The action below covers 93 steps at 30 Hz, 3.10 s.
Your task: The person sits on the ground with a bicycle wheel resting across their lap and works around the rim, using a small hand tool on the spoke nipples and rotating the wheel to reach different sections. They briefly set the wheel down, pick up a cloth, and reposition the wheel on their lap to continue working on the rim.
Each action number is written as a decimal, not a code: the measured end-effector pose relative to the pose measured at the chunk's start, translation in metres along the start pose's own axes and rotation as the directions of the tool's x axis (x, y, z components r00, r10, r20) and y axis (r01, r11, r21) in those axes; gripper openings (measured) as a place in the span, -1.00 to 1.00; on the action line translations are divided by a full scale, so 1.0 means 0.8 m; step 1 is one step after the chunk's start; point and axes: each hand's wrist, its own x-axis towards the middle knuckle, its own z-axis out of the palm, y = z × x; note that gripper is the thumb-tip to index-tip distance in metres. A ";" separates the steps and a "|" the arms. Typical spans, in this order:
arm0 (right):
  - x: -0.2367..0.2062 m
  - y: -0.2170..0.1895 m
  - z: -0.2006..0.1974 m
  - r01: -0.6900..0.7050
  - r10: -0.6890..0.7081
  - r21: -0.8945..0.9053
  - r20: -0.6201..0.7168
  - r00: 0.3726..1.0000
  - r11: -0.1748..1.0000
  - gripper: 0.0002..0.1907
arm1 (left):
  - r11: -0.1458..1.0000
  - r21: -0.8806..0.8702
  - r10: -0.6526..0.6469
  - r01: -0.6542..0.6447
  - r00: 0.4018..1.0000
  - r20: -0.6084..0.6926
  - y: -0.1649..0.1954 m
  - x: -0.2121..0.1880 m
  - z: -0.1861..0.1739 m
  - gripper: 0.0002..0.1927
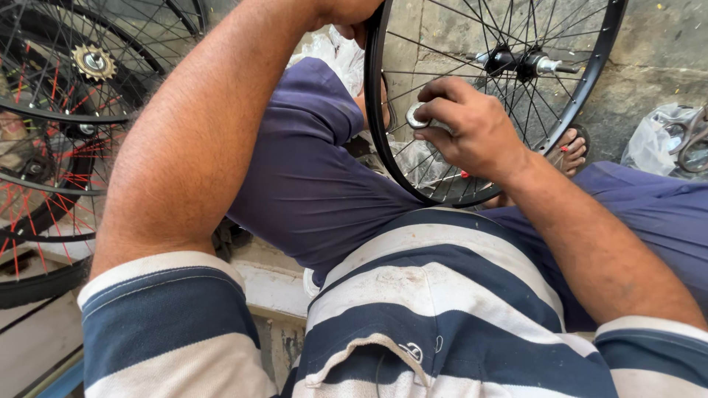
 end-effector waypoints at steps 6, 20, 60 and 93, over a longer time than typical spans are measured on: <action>0.015 0.012 0.033 0.035 -0.039 0.072 0.051 0.998 0.997 -0.81 | 0.997 -0.071 -0.042 0.042 0.999 0.007 -0.004 0.008 0.005 -0.50; 0.014 0.011 0.051 -0.084 0.086 -0.024 0.117 0.989 0.996 -0.48 | 0.992 -0.125 -0.011 -0.006 0.991 -0.133 0.056 -0.039 -0.019 -0.61; 0.039 0.035 0.045 -0.023 -0.061 0.200 0.407 0.911 0.980 -0.45 | 0.971 0.030 0.240 -0.238 0.967 -0.086 0.009 -0.005 0.007 -0.66; 0.022 0.004 0.056 0.315 -0.305 -0.430 0.093 0.948 0.846 -0.86 | 1.000 0.010 -0.010 0.011 0.991 -0.134 0.007 -0.009 0.007 -0.59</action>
